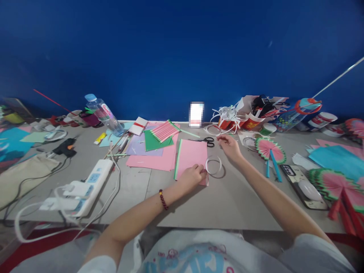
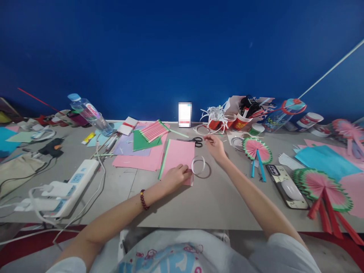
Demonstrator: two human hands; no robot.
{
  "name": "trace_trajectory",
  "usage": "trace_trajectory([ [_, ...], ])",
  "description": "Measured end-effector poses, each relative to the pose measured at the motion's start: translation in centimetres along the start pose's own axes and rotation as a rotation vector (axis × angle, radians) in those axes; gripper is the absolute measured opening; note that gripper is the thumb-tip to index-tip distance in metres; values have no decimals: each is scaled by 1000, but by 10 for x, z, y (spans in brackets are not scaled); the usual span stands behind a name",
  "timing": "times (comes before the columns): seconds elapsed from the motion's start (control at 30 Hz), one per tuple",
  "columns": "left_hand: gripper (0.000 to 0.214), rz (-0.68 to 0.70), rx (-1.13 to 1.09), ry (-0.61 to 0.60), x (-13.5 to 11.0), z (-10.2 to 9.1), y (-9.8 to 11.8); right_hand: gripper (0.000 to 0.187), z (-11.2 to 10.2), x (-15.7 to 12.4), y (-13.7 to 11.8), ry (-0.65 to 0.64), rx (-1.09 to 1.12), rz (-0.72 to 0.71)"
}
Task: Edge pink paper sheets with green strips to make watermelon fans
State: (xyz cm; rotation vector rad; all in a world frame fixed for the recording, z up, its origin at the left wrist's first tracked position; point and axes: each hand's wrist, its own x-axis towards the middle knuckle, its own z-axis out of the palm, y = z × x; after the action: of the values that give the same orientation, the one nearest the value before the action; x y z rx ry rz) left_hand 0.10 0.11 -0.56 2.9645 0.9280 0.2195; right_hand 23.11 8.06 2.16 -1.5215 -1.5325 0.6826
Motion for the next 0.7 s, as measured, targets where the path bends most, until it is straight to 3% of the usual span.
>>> trace_trajectory([
  [0.07,21,-5,-33,38,0,8,-5,35,2,16,2,-40,-133,-53],
  [0.2,21,-13,-64,119,0,19,-8,32,10,36,7,-300,-376,-197],
  [0.27,21,-13,-69,147,-1,20,-8,32,16,40,11,-365,-463,-270],
  [0.57,22,-49,-149,187,-1,16,-6,26,22,29,8,-257,-785,-299],
  [0.7,19,-129,-260,212,0,11,-6,23,16,18,3,-172,-793,-267],
])
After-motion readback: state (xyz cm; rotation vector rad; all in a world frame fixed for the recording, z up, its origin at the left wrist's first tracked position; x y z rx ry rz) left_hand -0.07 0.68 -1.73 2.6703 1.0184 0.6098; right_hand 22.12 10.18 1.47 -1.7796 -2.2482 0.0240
